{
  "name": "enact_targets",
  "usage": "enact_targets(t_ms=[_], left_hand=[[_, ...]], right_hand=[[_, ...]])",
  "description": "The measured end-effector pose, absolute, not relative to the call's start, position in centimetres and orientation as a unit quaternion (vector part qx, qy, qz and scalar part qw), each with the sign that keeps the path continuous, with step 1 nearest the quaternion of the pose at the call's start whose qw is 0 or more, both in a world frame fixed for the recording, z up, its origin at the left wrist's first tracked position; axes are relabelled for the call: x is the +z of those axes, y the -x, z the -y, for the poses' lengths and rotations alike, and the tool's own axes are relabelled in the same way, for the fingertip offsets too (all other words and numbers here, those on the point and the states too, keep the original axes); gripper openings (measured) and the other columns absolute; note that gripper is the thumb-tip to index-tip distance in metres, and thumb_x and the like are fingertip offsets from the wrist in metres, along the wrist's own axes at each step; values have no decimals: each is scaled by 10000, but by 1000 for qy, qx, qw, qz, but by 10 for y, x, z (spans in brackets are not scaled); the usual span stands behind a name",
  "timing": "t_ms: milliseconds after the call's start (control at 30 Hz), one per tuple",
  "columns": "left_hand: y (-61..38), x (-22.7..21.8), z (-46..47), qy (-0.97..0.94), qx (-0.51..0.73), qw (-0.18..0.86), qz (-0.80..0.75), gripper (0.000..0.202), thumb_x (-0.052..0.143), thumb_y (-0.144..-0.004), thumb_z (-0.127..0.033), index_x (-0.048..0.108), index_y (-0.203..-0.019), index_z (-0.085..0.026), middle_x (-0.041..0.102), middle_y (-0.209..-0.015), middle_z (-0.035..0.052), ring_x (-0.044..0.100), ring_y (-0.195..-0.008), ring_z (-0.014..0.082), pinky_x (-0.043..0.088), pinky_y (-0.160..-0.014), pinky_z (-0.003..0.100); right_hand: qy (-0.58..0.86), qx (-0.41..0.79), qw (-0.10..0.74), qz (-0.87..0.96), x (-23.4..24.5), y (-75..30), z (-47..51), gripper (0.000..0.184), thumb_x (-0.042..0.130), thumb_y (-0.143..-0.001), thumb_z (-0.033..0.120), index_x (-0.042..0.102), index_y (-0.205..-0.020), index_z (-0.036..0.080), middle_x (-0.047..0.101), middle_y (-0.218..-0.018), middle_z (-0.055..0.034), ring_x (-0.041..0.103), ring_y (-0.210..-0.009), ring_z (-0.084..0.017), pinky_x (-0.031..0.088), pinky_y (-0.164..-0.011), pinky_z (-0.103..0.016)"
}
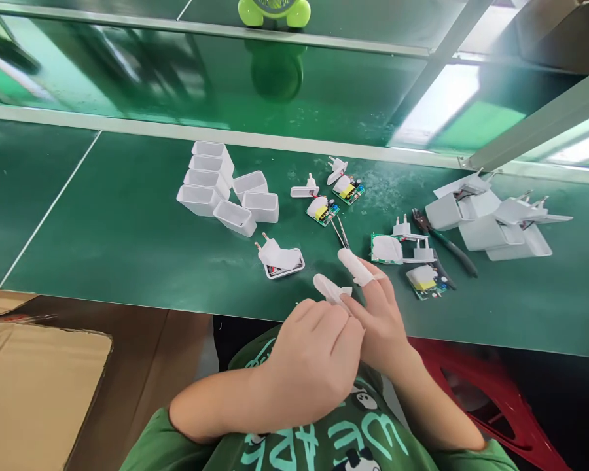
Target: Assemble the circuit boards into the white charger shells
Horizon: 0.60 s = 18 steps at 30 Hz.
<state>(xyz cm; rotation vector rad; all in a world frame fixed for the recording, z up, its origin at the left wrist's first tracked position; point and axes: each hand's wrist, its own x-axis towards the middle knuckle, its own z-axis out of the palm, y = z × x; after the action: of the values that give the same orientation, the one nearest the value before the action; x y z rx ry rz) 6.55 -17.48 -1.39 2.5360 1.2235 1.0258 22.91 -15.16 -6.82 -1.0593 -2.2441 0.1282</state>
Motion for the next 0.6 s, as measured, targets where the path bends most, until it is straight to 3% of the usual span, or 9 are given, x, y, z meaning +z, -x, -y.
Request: enact_targets(t_ms=[100,200,433,600], left_hand=[[-60,-10,166,-803,390,129,-432,82,579,-910,-138,600,-832,-154,566,-746,41,500,-707,174,421,-631,340],[-54,-5,157,-744,412,143,-506,82,638,-896,-223,651,-938,-154,555,-830,47,530,-796,188,460,-734,369],[-51,-6,152,-740,305,176,-573,226,583,-897,-201,605,-675,-165,495,-751,28,480,-764,187,401,-725,384],[-57,-6,158,-782,319,151,-514,248,552,-918,-107,561,-675,-155,490,-749,28,445,-740,169,379,-697,352]], right_hand=[[383,52,292,875,-64,-233,151,234,616,-849,96,640,-1061,191,274,-1633,-201,401,-1427,-414,494,-1052,-591],[347,32,272,897,-61,-233,151,250,663,-835,89,640,-1061,195,354,-1566,-215,383,-1444,-417,479,-1074,-612],[328,10,268,906,-60,-228,152,197,652,-828,65,642,-994,171,423,-1496,-232,382,-1449,-407,468,-1096,-610],[330,28,270,904,-62,-225,152,184,598,-861,73,642,-1001,183,506,-1433,-217,392,-1453,-376,480,-1098,-577]])
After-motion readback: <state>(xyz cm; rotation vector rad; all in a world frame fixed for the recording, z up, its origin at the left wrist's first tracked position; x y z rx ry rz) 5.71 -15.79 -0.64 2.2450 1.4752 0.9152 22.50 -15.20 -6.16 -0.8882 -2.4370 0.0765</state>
